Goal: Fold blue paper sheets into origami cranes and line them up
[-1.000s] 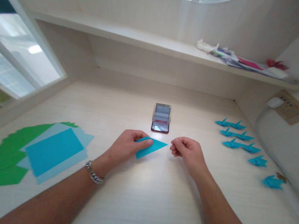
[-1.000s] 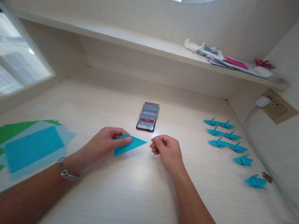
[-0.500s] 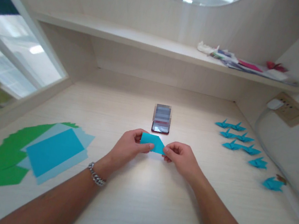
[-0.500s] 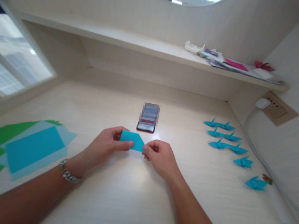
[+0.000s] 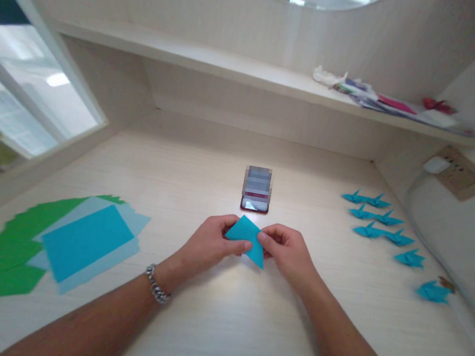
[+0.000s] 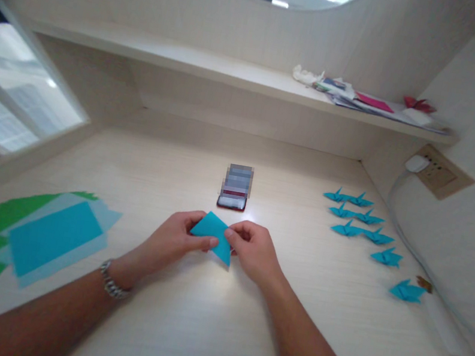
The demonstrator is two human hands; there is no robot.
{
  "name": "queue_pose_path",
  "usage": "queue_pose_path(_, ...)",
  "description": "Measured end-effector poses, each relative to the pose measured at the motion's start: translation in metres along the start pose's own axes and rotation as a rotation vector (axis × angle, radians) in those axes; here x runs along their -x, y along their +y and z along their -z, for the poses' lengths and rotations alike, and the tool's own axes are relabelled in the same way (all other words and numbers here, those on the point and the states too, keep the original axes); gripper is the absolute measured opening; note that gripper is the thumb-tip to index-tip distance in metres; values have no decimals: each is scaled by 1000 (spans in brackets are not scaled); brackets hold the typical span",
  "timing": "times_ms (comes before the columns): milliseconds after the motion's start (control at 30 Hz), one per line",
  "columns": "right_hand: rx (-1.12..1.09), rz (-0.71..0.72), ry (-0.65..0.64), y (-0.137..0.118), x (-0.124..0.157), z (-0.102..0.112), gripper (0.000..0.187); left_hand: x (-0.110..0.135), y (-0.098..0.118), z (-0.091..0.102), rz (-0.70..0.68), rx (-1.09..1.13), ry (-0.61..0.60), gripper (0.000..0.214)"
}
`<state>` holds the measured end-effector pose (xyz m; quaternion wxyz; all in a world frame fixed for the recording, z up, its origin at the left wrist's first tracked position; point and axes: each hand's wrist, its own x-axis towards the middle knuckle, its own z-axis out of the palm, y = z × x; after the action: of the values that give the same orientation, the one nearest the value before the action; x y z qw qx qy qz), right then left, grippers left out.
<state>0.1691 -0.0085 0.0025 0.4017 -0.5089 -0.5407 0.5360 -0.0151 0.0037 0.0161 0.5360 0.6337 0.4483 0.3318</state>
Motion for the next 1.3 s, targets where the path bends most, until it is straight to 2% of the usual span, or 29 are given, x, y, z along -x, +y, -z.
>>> queue_pose_path(67,-58,-20,11,-1,0,-1,27,1,1,0,-36,23,-30,19)
queue_pose_path(167,-204,-47,21,-2,0,-1,30,2,0,-1,-97,187,-127,40)
queue_pose_path(233,-285,-66,-13,-2,2,-2,30,2,-2,-2,-125,248,-146,48)
queue_pose_path(367,-332,-119,-166,-4,7,-9,26,2,-2,-3,-171,209,-107,26)
queue_pose_path(433,-310,-138,-197,-5,8,-13,25,1,-2,-2,-175,184,-78,17)
queue_pose_path(500,-271,-132,-142,-6,6,-12,27,0,-1,0,-135,157,-28,14)
queue_pose_path(600,-256,-82,19,-7,2,-4,33,-2,0,4,-32,125,-8,11)
queue_pose_path(667,-186,-23,27,-8,1,3,36,-2,0,6,26,107,-58,10)
queue_pose_path(733,-46,41,-2,-8,1,7,31,-2,-2,6,67,99,-109,9)
queue_pose_path(833,49,57,-19,-6,3,9,23,-3,-5,6,90,138,-108,14)
queue_pose_path(1000,-34,-22,-59,-3,1,10,22,-5,-8,10,103,183,-61,20)
queue_pose_path(1300,-325,-88,-122,-5,4,11,31,-4,-4,12,85,311,18,11)
